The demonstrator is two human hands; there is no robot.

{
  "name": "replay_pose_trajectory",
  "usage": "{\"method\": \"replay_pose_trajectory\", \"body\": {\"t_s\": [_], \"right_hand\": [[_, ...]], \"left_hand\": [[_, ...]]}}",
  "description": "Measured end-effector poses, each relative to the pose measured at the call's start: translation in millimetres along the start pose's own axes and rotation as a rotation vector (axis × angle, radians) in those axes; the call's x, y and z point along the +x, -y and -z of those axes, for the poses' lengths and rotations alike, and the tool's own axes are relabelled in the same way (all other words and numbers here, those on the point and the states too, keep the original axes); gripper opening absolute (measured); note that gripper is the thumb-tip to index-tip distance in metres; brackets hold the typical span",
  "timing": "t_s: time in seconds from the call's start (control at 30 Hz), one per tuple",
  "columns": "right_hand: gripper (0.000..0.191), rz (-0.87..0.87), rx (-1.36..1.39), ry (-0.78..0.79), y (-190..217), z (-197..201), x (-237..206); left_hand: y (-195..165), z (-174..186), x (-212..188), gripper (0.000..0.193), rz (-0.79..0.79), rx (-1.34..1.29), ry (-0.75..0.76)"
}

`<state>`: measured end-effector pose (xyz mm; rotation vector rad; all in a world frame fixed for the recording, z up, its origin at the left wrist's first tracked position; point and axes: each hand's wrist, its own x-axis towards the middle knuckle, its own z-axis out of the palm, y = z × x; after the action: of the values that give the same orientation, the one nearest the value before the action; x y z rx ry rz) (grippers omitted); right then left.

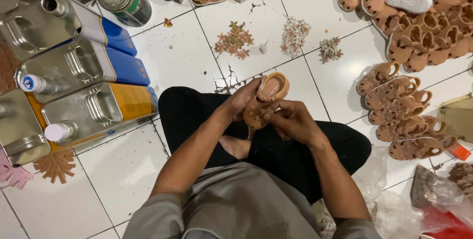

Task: The person sits on the workshop floor among many children's leather sandals and decorative flower cutouts. They apply glue from a squeeze bottle onto a cutout, press it onto a sandal upper, press the pieces down by hand, and set the finished sandal aside before picking up the next one.

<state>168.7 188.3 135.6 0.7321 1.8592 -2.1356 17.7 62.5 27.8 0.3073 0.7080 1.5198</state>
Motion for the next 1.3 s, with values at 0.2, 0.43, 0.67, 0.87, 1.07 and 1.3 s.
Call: {"method": "replay_pose_trajectory", "body": {"t_s": [0.2, 0.43, 0.67, 0.87, 1.07, 1.3], "right_hand": [[0.016, 0.175, 0.099, 0.06, -25.4, -12.0, -11.5], [0.013, 0.238, 0.194, 0.069, -43.3, -14.4, -11.1], [0.01, 0.248, 0.201, 0.084, -52.3, -9.4, -12.2], [0.017, 0.116, 0.027, -0.017, -36.1, -13.1, -17.5], [0.019, 0.242, 0.022, 0.108, -25.7, -4.2, -23.5], [0.016, 0.222, 0.008, 0.078, -29.7, -3.5, -21.8]], "left_hand": [[7.5, -5.1, -4.2, 0.053, 0.181, -0.109, -0.078], [8.7, -8.5, -6.1, 0.051, 0.147, -0.048, -0.113], [15.0, 0.7, -8.4, 0.049, 0.158, -0.054, -0.112], [-1.5, -6.8, -8.1, 0.056, 0.125, -0.203, 0.194], [-8.9, -17.7, -6.5, 0.047, 0.189, -0.138, -0.036], [-0.5, -9.8, -6.5, 0.053, 0.147, -0.115, 0.074]]}}
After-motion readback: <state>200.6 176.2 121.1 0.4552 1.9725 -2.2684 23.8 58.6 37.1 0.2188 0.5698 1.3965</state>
